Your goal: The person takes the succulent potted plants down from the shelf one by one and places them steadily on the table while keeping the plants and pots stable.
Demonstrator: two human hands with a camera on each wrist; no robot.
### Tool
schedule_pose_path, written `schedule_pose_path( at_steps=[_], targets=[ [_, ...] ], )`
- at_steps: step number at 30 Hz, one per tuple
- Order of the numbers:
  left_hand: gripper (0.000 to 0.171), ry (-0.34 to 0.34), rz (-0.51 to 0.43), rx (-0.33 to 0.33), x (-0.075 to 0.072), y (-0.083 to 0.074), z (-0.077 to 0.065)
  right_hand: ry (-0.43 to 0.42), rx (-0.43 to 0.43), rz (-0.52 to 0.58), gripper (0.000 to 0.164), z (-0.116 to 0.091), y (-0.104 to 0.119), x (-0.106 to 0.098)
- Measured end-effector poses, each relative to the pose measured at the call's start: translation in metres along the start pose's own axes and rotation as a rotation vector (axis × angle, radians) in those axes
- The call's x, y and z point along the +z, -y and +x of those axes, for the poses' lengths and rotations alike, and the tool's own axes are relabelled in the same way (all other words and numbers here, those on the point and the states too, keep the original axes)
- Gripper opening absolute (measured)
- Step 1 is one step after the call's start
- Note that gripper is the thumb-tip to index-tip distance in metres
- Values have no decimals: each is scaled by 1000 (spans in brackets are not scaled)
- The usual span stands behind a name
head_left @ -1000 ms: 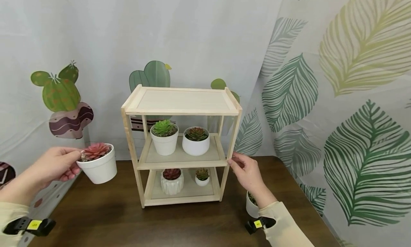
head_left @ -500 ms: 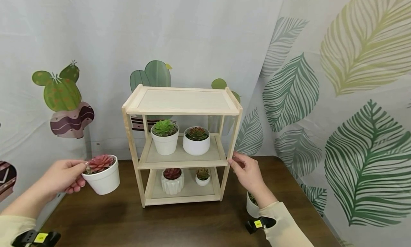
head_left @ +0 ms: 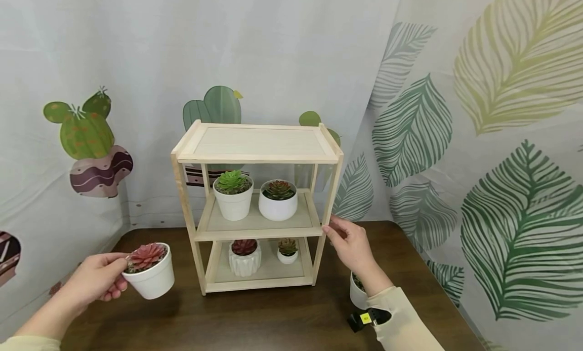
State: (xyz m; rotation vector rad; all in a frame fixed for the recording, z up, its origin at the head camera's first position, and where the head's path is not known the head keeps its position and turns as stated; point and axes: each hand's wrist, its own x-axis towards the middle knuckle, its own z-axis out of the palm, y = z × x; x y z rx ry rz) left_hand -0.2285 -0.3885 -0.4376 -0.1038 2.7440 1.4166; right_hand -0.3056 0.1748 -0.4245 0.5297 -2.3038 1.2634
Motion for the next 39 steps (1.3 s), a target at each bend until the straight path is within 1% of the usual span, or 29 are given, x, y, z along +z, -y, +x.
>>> schedule_pose_path(
  at_steps=[5,8,15,20,23,30,33,39],
  targets=[
    [51,-9,-27,3,12,14,-2,-16,-6,-5,34,0,0,-1],
    [50,-15,-37,3,18,23,-6,-21,-5,11,34,0,0,0],
    [49,-36,-27,-40,29,41,-18,-8,-1,21,33,1,1,3],
    [48,-63,-11,-38,33,44,-20,-21,-2,33,35,0,1,2],
    [48,-63,-5,-42,36,45,-22,-23,1,43,36,0,1,1],
    [48,-24,-16,-79,41,53,-24,-13,-3,40,34,-1,0,1],
    [47,-11,-15,-79,41,58,-24,-11,-1,40,33,-1,0,1],
    [47,-13,3,-65,41,62,-24,-12,4,40,32,-1,0,1]
  ],
)
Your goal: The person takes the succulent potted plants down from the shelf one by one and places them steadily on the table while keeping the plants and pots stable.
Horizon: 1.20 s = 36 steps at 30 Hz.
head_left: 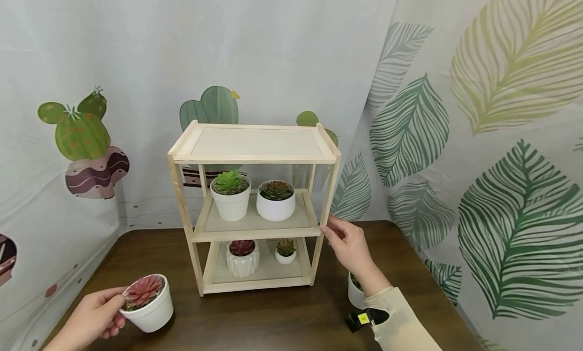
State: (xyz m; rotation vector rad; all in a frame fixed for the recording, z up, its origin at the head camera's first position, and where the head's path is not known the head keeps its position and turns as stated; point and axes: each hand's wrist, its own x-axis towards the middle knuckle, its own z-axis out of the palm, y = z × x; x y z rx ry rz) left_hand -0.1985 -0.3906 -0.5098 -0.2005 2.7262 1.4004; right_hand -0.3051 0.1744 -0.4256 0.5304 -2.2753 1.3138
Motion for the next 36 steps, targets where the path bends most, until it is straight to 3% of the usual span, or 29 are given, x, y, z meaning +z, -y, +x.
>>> schedule_pose_path(
  at_steps=[27,36],
  targets=[
    [50,61,9,-12,2,-1,-3,-1,-7,-1,30,1,0,0],
    [49,86,-13,-20,2,7,-1,2,-2,-18,30,0,-1,1]
  ],
)
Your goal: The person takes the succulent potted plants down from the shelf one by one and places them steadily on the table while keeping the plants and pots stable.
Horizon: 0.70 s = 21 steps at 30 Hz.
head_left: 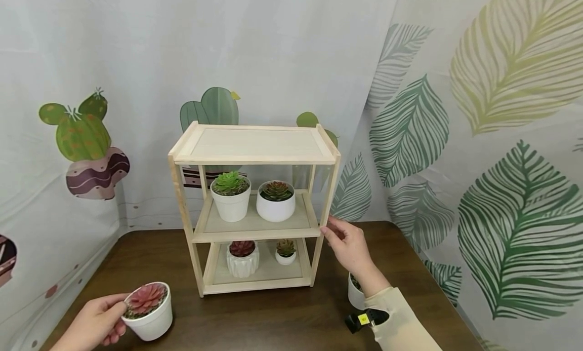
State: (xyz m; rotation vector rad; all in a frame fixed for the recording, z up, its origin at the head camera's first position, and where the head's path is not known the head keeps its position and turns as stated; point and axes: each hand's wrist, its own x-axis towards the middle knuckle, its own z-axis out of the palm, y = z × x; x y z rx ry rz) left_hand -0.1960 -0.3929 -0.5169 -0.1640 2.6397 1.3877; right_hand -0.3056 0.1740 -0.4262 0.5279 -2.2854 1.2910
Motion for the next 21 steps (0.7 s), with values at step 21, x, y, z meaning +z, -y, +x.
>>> schedule_pose_path(
  at_steps=[21],
  targets=[
    [50,-3,-17,3,3,3,-4,-9,-2,8,32,-1,2,0]
  ],
)
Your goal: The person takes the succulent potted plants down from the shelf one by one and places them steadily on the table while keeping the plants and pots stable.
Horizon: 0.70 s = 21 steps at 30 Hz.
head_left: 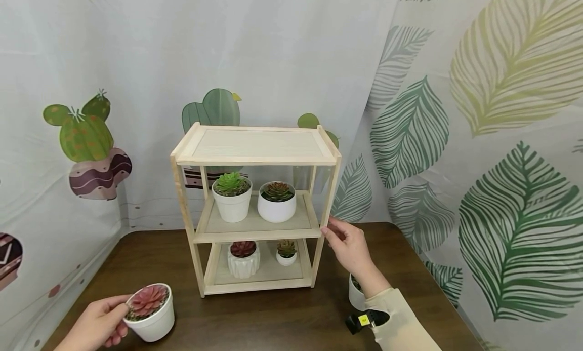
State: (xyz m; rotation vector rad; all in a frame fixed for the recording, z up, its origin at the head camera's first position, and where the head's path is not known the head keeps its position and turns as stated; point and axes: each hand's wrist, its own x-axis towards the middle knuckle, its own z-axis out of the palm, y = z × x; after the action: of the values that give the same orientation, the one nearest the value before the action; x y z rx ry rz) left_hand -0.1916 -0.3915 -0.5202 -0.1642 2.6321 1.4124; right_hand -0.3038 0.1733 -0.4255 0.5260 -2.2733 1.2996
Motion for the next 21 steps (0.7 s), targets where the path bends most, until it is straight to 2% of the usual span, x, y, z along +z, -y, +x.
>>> schedule_pose_path(
  at_steps=[16,21],
  targets=[
    [50,70,-36,54,0,7,2,6,5,-1,30,1,0,0],
    [52,94,-47,52,0,8,2,1,4,5,31,0,0,-1]
  ],
)
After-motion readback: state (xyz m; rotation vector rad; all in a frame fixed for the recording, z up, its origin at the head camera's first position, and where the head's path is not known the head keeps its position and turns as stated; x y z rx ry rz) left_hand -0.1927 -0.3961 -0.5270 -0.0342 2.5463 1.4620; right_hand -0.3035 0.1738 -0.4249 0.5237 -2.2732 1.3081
